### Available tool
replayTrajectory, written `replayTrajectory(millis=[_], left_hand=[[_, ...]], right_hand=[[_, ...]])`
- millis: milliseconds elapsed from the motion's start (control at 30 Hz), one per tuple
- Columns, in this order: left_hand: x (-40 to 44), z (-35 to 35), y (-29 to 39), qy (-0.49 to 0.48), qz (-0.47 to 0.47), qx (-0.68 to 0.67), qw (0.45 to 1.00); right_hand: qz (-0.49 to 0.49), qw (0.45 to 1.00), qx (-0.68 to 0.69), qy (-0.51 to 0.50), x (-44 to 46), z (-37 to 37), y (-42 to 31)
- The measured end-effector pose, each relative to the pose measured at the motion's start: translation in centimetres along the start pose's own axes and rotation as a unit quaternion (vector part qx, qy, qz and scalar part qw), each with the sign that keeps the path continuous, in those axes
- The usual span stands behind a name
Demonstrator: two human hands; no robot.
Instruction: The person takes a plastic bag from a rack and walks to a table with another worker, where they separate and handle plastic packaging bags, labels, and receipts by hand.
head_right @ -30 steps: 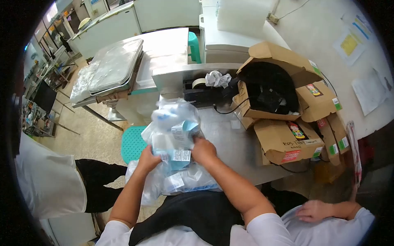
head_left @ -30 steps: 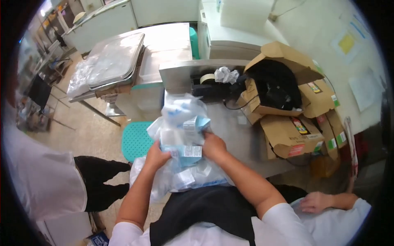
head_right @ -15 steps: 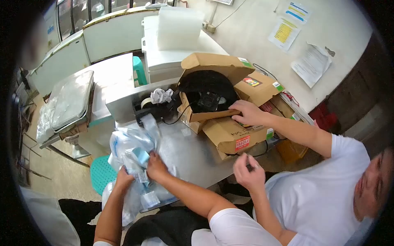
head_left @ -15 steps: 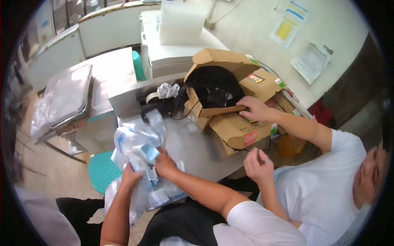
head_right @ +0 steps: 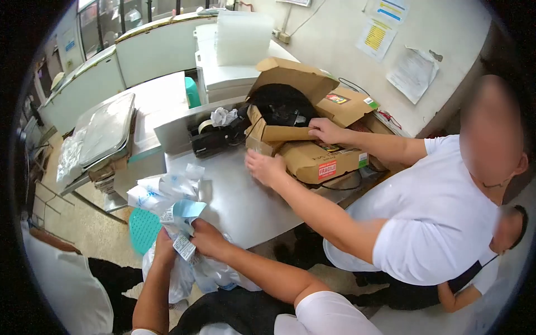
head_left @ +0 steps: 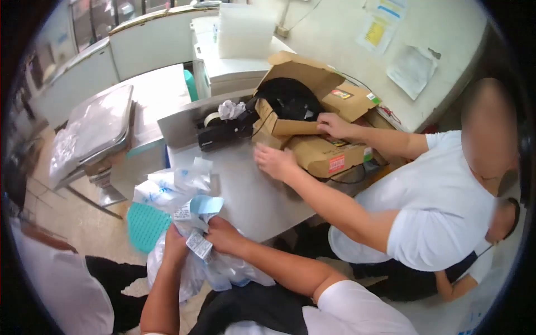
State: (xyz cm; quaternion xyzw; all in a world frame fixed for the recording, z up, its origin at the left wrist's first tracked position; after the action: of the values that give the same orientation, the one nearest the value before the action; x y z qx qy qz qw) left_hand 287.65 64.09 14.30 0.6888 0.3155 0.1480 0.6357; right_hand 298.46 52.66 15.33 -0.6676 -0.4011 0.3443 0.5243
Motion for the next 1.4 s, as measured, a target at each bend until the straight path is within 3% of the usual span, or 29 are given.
replayTrajectory(millis=[100, 233, 400, 533, 733, 833, 967, 1133, 1200, 1233, 1333, 1400], left_hand=[[-3.9, -0.1, 1.4, 0.009, 0.021, -0.057, 0.998], [-9.2, 0.7, 3.3, 0.017, 0.057, -0.043, 0.997], [-16.2, 0.9, 0.6, 0.001, 0.034, -0.121, 0.992], [-21.3, 1.0, -1.7, 0.009, 0.011, -0.154, 0.988], [-25.4, 0.7, -0.6, -0.012, 0.041, -0.12, 0.992], [-25.8, 0.3, -1.7, -0.02, 0.046, -0.116, 0.992], [-27.3, -1.1, -1.3, -0.036, 0.084, -0.043, 0.995], [-29.5, -5.5, -6.3, -0.061, 0.106, -0.14, 0.983], [-31.1, -6.9, -6.7, -0.076, 0.087, -0.139, 0.984], [-32.0, -7.8, -7.2, -0.045, 0.106, -0.101, 0.988], [-34.8, -11.0, -12.0, 0.041, 0.146, -0.022, 0.988], [-37.5, -13.3, -14.0, 0.068, 0.14, -0.02, 0.988]], right_hand=[[0.023, 0.996, -0.084, -0.009, -2.9, 0.6, -2.9], [-0.055, 0.996, -0.074, -0.005, -7.6, 1.8, -3.6], [-0.062, 0.984, -0.162, -0.029, -14.8, 4.0, -5.5], [-0.203, 0.924, -0.314, -0.081, -18.9, 6.9, -3.3], [-0.085, 0.973, -0.211, -0.049, -22.8, 8.3, -5.7], [-0.113, 0.968, -0.219, -0.05, -23.8, 9.0, -5.6], [-0.08, 0.961, -0.259, -0.047, -24.7, 11.2, -5.1], [-0.062, 0.957, -0.273, -0.069, -26.5, 17.0, -5.7], [-0.001, 0.987, -0.155, 0.04, -27.3, 19.4, -5.5], [-0.134, 0.964, -0.226, 0.03, -27.3, 20.5, -5.4], [-0.193, 0.917, -0.343, -0.067, -27.5, 24.4, -2.9], [-0.22, 0.905, -0.346, -0.113, -27.9, 27.5, -2.9]])
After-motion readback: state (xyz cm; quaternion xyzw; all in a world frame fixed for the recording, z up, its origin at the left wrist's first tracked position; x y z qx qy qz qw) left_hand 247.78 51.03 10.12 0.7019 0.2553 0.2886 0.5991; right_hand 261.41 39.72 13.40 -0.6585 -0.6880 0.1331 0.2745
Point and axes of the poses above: each hand's wrist, its own x-axis towards the middle knuckle, its own z-axis out of the palm, y = z × x, the point moved 3 cm from there along x, towards the middle knuckle, and after that the axes turned 5 degrees about x, right-handed, at the moved point
